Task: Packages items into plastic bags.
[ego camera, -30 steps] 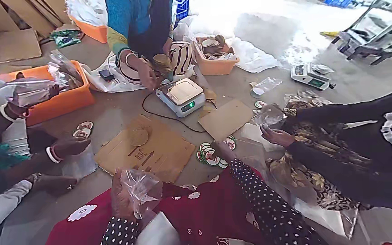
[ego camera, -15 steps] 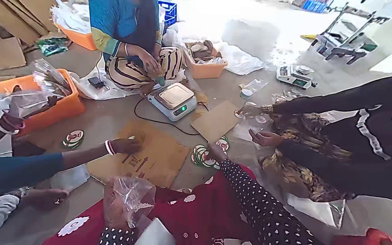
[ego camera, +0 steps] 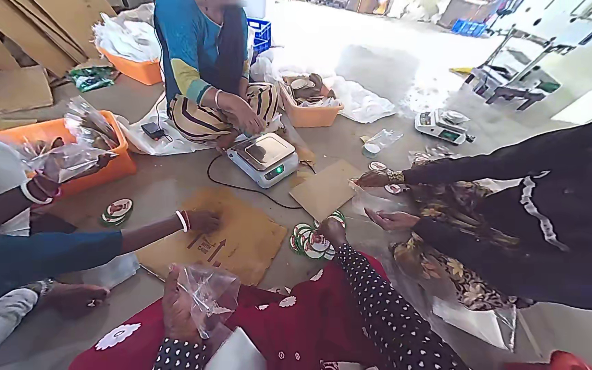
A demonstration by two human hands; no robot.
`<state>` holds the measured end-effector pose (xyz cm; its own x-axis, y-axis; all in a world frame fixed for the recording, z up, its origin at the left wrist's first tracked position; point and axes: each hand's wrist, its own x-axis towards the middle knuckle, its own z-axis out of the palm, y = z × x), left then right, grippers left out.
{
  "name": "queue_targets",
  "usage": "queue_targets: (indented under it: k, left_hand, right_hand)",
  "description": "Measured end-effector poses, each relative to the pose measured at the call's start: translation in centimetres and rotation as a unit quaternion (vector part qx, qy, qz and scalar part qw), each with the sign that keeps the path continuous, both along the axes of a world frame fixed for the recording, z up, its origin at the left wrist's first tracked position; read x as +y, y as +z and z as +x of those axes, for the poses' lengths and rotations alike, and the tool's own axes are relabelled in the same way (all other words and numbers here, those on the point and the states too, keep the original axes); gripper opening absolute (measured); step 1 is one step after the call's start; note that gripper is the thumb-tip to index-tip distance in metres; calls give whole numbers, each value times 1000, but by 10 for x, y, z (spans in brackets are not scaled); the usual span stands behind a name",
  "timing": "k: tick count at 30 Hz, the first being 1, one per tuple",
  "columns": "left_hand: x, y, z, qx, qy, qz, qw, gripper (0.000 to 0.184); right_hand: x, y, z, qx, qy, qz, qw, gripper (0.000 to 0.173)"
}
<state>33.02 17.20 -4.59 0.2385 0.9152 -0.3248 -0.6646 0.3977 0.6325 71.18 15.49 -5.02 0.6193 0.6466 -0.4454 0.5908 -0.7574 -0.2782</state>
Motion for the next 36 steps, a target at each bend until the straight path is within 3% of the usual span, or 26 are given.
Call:
queue_targets:
  k: [4,6,10,16,19,22,36]
  left_hand:
    - [1,0,0,-6,0,-1,1000,57]
    - [0,2,1,-4,7,-10,1000,57]
    - [0,4,2,-18,12,-41,999,62]
    - [4,0,0,-10,-8,-59,998,70]
    - [5,-1,0,-13,0,-73,997,71]
    - [5,0,2,-38,-5,-92,995,70]
    - [7,2,3,-63,-14,-101,993,72]
  right_hand:
    - [0,-20,14,-4,-14,21,1000,42]
    - [2,-36,23,-11,-22,73,997,39]
    - [11,-34,20,-41,-68,231,970,34]
    - [23,-41,-11,164,-152,392,893,31]
    - [24,-42,-40,300,-182,384,854,27]
    - [25,-52,-60,345,-163,362,851,21]
    - [35,-57,-54,353,-180,359,845,23]
